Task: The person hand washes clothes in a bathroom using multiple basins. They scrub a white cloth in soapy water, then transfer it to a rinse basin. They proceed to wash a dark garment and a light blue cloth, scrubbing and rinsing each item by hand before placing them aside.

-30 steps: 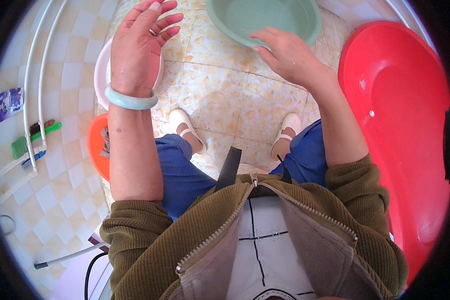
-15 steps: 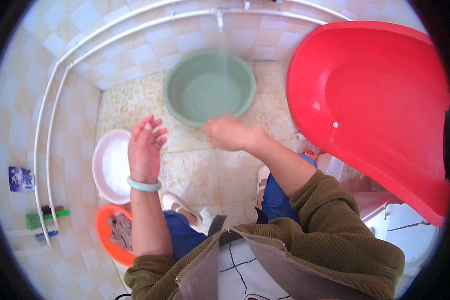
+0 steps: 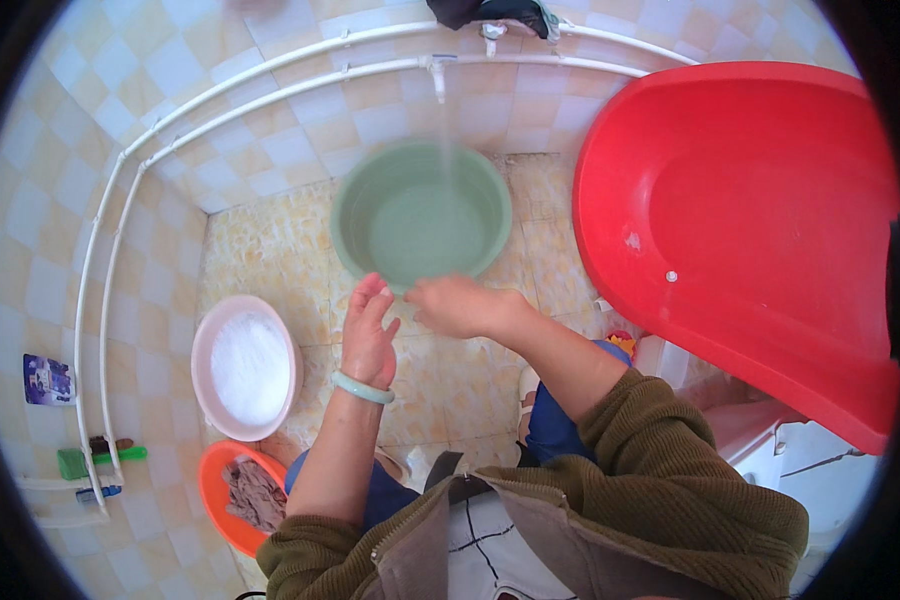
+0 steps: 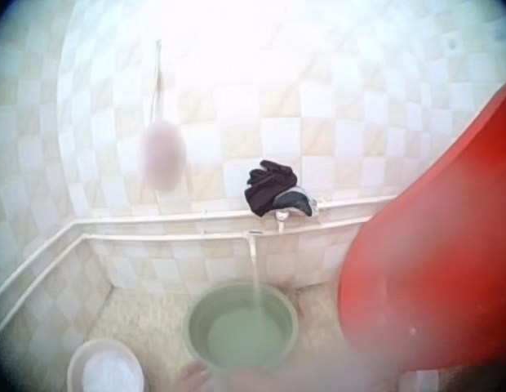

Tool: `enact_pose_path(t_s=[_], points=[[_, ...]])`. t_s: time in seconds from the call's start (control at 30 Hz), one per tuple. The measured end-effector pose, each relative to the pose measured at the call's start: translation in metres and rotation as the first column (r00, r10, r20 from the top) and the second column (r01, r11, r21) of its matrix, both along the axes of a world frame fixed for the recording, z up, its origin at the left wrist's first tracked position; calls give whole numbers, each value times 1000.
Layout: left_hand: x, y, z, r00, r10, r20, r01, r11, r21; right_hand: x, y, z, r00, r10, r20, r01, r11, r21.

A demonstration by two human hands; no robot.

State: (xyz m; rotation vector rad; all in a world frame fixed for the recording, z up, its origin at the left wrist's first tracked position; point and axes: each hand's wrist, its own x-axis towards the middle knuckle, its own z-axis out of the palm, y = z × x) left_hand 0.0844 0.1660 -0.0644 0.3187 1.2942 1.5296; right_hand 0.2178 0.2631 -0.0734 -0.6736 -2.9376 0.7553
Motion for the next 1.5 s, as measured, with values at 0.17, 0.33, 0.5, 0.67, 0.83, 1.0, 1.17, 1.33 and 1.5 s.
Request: enact_pose_path(t_s=[0.17,0.33,0.5,0.67,0.83,1.0,1.17,1.33,1.5], points=[[24,2,-6,973,-171,155,180,983,-46,-10,5,7,995,-55,-79,50,996,-68],[26,2,3,957,-200,210,196,980,40,-7,5,10,973,-71,-222,85,995,53],[27,-3,-1,942,-205,266,191,979,76,-9,4,7,983,-65,-173,67,998,7],[32,-8,-6,932,-160,325,149,987,59,-8,-1,8,993,-69,-100,54,988,-142],[31,-12,-10,928,-125,350,128,992,16,-10,-2,0,993,-18,-113,8,996,-87],[30,-14,-17,920,-91,382,97,995,5,-14,-4,-10,992,-13,-123,7,999,-48],[30,-14,-13,923,-72,379,81,997,-9,-18,-6,-12,998,-21,-57,17,997,-72],[29,-16,-18,920,-71,386,78,997,0,-19,-8,-10,999,-17,-43,15,999,-46],[32,-13,-16,917,-65,393,71,997,-2,-17,-2,-12,999,12,-33,-14,998,-62]])
